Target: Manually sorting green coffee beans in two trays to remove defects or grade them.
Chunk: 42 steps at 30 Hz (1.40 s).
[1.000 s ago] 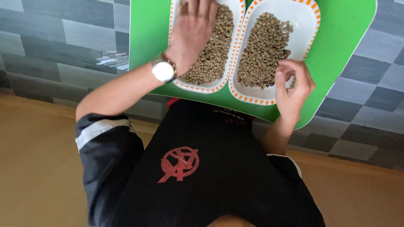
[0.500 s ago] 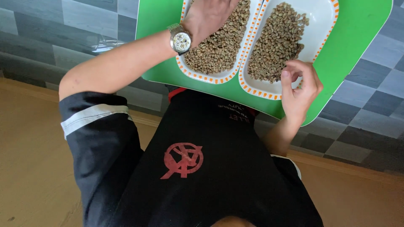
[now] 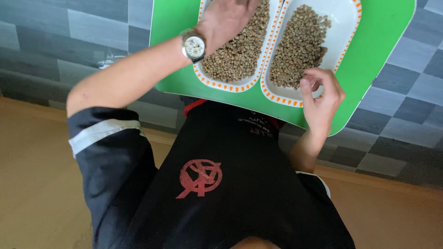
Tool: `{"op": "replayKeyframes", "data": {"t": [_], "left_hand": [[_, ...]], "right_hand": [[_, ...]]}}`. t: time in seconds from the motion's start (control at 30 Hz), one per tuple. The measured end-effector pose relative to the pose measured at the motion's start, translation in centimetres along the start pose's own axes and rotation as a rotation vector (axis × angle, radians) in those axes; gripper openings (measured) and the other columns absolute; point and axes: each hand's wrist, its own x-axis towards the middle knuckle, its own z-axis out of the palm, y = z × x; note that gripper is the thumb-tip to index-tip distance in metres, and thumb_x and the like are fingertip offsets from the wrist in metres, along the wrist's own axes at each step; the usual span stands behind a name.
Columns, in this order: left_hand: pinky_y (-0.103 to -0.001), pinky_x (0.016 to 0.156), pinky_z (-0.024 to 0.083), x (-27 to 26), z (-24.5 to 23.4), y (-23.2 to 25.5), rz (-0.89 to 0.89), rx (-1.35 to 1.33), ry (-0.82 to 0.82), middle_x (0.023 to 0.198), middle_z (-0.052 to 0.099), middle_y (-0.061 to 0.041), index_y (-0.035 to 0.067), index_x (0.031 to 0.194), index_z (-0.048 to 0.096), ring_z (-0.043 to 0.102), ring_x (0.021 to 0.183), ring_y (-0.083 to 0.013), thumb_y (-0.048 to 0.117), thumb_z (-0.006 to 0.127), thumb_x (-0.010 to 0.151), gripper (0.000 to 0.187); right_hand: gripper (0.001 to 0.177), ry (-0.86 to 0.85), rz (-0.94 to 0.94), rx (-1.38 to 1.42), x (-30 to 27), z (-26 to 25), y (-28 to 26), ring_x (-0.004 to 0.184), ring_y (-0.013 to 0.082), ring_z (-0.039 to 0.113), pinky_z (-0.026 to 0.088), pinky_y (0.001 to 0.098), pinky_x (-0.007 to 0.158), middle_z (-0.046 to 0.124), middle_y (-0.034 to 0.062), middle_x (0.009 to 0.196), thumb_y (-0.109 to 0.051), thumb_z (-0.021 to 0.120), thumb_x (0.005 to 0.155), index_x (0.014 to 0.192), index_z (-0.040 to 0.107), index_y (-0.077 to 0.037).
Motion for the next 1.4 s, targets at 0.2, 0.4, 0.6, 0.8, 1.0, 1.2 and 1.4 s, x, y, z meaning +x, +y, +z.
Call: {"op": "replayKeyframes", "data": {"t": [0.2,0.4,0.6,0.8,1.0,1.2,1.4], "left_hand": [[-0.033,0.048,0.052,-1.1,-2.5,-0.7,-0.137,-0.453,-0.045,0.098,0.066,-0.021,-0.008,0.123,0.050,0.060,0.056,-0.0245,-0.008,0.053,0.085,0.038],[-0.029,0.054,0.053,-1.9,-5.5,-0.7,-0.162,-0.347,-0.028,0.094,0.064,-0.010,0.002,0.105,0.064,0.061,0.065,-0.0196,0.005,0.063,0.090,0.014],[-0.020,0.043,0.044,-2.2,-6.2,0.1,-0.205,-0.285,0.079,0.109,0.066,-0.012,0.004,0.089,0.068,0.059,0.067,-0.0121,0.009,0.068,0.091,0.006],[-0.029,0.054,0.051,-3.8,-6.1,2.9,-0.100,-0.413,0.118,0.092,0.063,-0.006,0.014,0.090,0.067,0.065,0.076,-0.0193,0.017,0.067,0.096,0.007],[-0.029,0.062,0.052,-4.1,-8.1,3.2,-0.025,-0.498,0.179,0.090,0.062,-0.006,0.012,0.094,0.066,0.067,0.089,-0.0222,0.021,0.065,0.098,0.010],[-0.027,0.065,0.053,-4.4,-10.0,2.3,-0.041,-0.518,0.187,0.082,0.059,-0.004,0.012,0.086,0.064,0.067,0.086,-0.0219,0.019,0.067,0.095,0.011],[-0.030,0.066,0.053,-4.1,-11.3,3.6,-0.102,-0.564,0.097,0.079,0.056,0.000,0.014,0.086,0.062,0.065,0.083,-0.0205,0.022,0.064,0.099,0.015]], "right_hand": [[0.027,-0.036,0.012,-0.039,0.5,0.6,-0.4,0.073,0.0194,0.055,0.047,0.0304,0.068,0.066,0.0138,0.092,0.017,0.074,0.088,0.113,0.068,0.007],[0.026,-0.081,0.036,0.001,2.0,1.3,-1.6,0.071,0.0170,0.056,0.046,0.0285,0.065,0.065,0.0109,0.090,0.014,0.073,0.088,0.112,0.069,0.006],[0.024,-0.098,-0.066,-0.054,2.8,3.2,0.1,0.074,0.0188,0.065,0.051,0.0288,0.064,0.070,0.0131,0.094,0.008,0.077,0.088,0.110,0.069,0.003],[0.008,-0.058,-0.161,-0.005,3.4,6.7,2.6,0.071,0.0242,0.068,0.056,0.0369,0.064,0.069,0.0059,0.083,-0.013,0.075,0.098,0.104,0.073,-0.009],[0.012,-0.081,-0.216,-0.080,5.6,7.9,-0.9,0.073,0.0265,0.070,0.058,0.0382,0.066,0.068,0.0061,0.081,-0.013,0.077,0.092,0.101,0.070,-0.010],[0.009,-0.086,-0.250,-0.074,6.2,9.0,-1.0,0.069,0.0243,0.070,0.058,0.0363,0.062,0.066,0.0045,0.076,-0.012,0.075,0.092,0.092,0.067,-0.010],[0.010,-0.058,-0.276,-0.034,5.8,7.9,-0.8,0.070,0.0278,0.068,0.057,0.0380,0.061,0.062,0.0073,0.076,-0.008,0.070,0.093,0.089,0.061,-0.009]]}}
